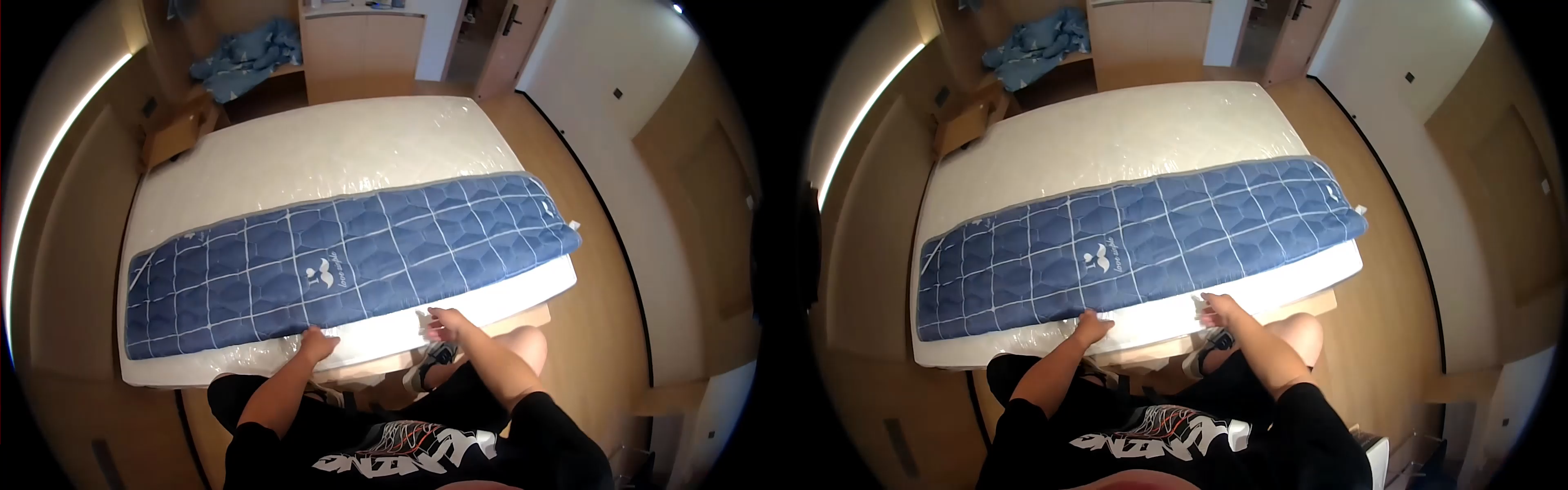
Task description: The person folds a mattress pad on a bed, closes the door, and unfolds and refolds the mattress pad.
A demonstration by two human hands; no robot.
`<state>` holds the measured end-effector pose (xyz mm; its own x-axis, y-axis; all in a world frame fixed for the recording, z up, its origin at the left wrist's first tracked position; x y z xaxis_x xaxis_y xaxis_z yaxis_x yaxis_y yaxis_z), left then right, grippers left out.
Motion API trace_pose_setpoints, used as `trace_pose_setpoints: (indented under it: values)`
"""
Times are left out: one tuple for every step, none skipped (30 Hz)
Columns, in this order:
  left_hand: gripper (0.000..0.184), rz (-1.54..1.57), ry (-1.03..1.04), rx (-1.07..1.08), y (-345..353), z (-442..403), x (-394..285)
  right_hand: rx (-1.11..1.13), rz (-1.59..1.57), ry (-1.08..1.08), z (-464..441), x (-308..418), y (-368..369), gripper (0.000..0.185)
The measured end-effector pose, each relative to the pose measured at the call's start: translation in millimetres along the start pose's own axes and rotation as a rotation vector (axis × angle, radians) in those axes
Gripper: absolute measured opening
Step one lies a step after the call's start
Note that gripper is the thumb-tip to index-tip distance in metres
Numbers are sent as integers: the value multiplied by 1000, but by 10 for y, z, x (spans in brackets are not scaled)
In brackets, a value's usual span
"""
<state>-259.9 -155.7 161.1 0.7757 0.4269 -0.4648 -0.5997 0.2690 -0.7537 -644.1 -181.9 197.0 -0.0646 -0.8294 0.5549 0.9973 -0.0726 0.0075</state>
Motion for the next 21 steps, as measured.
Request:
trace_pose_setpoints:
  values:
    - [76,86,-124,-82,38,-168,212,28,-178,81,-211,-113,133,52]
    - [74,174,-258,-162,35,-193,433,6,-245,105,-162,-116,318,55]
    - [70,449,-277,-112,-89,-92,402,92,-343,115,-251,-109,441,55]
    - [70,716,-309,-123,-119,-173,542,182,-419,145,-446,-152,542,55]
    - [69,1015,-358,-173,-136,-280,709,273,-474,200,-664,-264,677,56]
    - [69,1230,-455,-282,-170,-305,939,401,-728,247,-911,-322,799,57]
    - [69,1367,-585,-405,-227,-288,1174,378,-670,165,-912,-272,868,57]
    - [80,1450,-856,-558,-318,-165,1344,304,-647,162,-895,-263,924,57]
    - [88,1574,-926,-611,-443,-84,1430,165,-577,190,-657,-215,978,54]
    - [85,1616,-909,-735,-497,-78,1600,252,-559,226,-672,-204,1002,54]
    - [82,1642,-880,-846,-554,-76,1785,328,-612,217,-871,-213,963,48]
    - [81,1679,-875,-935,-661,-15,1932,346,-538,124,-974,-146,871,40]
    - [80,1708,-859,-1016,-793,43,2029,248,-537,95,-853,-63,821,32]
    - [80,1733,-836,-1088,-953,85,2156,189,-571,43,-820,-19,768,30]
    - [79,1755,-836,-1105,-1139,131,2316,240,-537,31,-698,-19,752,28]
    - [79,1772,-842,-1112,-1352,170,2519,188,-521,19,-570,-79,715,28]
    - [79,1786,-847,-1115,-1584,178,2728,134,-507,8,-458,-126,700,29]
    - [76,1729,-957,-1053,-1777,143,2982,90,-483,53,-394,-211,705,30]
    - [73,1664,-1066,-995,-1938,86,3256,50,-459,104,-451,-298,626,32]
    - [67,1586,-1041,-1000,-2093,82,3550,15,-418,105,-538,-381,551,34]
    - [61,1545,-993,-985,-2268,133,3759,40,-445,108,-507,-418,665,35]
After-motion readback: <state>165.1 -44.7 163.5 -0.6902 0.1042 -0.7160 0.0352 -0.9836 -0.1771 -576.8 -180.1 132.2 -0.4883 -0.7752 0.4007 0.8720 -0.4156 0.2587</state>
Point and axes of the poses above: each hand's wrist, its own z-axis away from the middle knuckle, its own y-axis out of the palm, x = y × z, the point moved 7 cm from there along -z, towards the middle knuckle, and after that the axes turned 10 degrees about -z, right-handed, at the moved point
